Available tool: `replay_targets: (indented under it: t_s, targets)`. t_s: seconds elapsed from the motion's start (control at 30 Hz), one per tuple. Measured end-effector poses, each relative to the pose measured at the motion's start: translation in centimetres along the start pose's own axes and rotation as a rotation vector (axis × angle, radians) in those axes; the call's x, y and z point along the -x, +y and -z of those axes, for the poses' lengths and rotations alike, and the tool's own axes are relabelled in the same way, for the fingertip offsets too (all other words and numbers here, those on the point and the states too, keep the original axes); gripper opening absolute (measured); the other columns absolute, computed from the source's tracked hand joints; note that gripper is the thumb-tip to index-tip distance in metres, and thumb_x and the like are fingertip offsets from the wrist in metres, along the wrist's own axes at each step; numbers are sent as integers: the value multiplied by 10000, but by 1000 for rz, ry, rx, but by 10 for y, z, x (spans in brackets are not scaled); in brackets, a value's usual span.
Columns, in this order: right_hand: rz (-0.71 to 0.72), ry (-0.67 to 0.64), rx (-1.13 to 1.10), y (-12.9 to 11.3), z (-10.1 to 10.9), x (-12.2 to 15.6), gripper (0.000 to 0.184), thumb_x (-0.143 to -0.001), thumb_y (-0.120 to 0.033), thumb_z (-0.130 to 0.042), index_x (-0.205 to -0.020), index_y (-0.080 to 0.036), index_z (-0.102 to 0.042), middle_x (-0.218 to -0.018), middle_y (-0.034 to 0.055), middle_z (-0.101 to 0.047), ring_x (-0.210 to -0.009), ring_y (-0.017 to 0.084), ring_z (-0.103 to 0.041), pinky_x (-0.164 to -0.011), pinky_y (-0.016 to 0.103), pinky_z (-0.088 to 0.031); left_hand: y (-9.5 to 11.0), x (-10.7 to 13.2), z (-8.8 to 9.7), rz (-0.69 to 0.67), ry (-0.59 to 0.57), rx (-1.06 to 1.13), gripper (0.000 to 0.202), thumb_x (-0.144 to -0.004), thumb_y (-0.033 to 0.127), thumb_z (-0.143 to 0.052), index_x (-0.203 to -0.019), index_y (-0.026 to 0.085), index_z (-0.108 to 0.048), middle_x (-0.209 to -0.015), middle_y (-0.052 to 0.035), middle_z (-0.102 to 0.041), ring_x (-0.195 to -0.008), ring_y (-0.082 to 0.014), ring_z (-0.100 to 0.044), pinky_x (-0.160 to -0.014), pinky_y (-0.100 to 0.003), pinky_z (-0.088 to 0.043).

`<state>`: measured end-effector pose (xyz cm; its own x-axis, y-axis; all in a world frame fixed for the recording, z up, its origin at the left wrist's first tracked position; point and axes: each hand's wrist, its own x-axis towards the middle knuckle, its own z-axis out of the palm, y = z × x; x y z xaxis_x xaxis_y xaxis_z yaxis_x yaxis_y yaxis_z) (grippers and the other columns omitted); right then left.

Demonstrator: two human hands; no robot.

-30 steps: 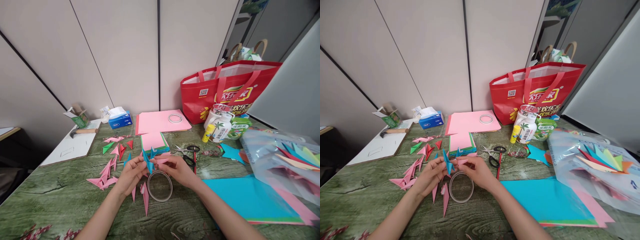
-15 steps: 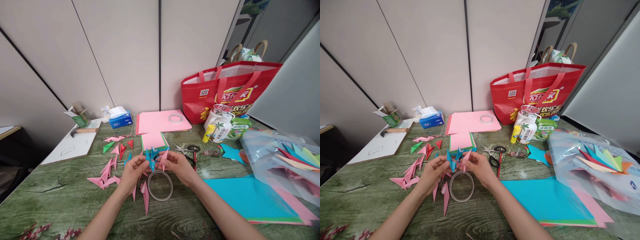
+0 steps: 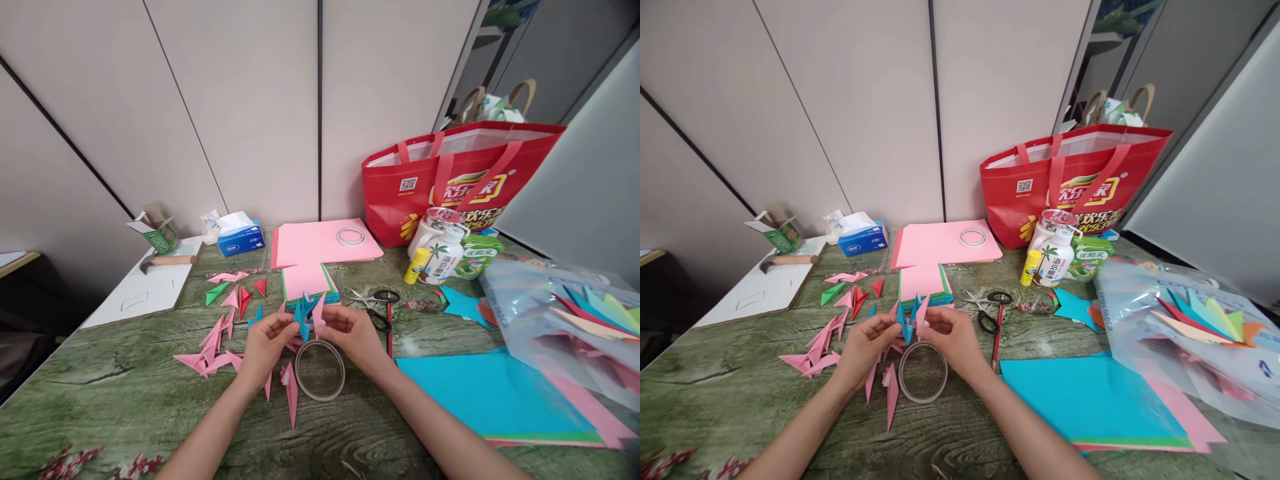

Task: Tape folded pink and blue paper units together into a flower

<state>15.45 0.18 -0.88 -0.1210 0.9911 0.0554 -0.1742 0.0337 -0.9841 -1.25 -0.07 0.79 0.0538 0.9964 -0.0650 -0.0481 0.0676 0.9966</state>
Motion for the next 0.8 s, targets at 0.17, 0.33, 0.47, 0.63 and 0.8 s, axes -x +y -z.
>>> replay_targets:
  t_s: [0.17,0.33,0.47,0.63,0.8]
  targets:
    - [11,-16,17,4,-4,1,302,-591,-305,-735,-846,-156,-667,-830,51,-696,-748,192,-640,-729,339,-523,-1,1,-1,-9,30,-43,190,-601,287,-732,-673,146,-628,-582,7,-648,-498,-137,-616,-513,-234,-493]
    - [28,-19,35,7,-7,2,309,-601,-318,-731,-862,-162,-674,-831,49,-697,-752,198,-639,-727,342,-525,0,2,-3,3,48,-17,211,-574,297,-747,-672,146,-635,-593,8,-650,-511,-146,-625,-518,-241,-502]
    - [27,-25,33,6,-8,3,303,-606,-318,-725,-862,-161,-684,-835,53,-694,-752,202,-637,-717,335,-521,1,2,-4,7,43,-13,204,-571,298,-747,-655,146,-640,-592,9,-650,-522,-140,-625,-540,-241,-512]
    - [27,-19,41,7,-9,4,266,-611,-280,-720,-850,-166,-690,-802,44,-694,-712,193,-633,-685,321,-521,2,2,-3,13,16,-33,192,-604,298,-728,-670,144,-634,-546,8,-646,-465,-138,-619,-489,-223,-488]
    - [26,-11,72,12,-10,4,267,-622,-284,-712,-870,-186,-697,-791,31,-693,-709,195,-633,-680,318,-518,3,4,-4,28,20,-30,199,-607,301,-728,-677,144,-629,-550,-3,-657,-468,-151,-628,-501,-237,-490]
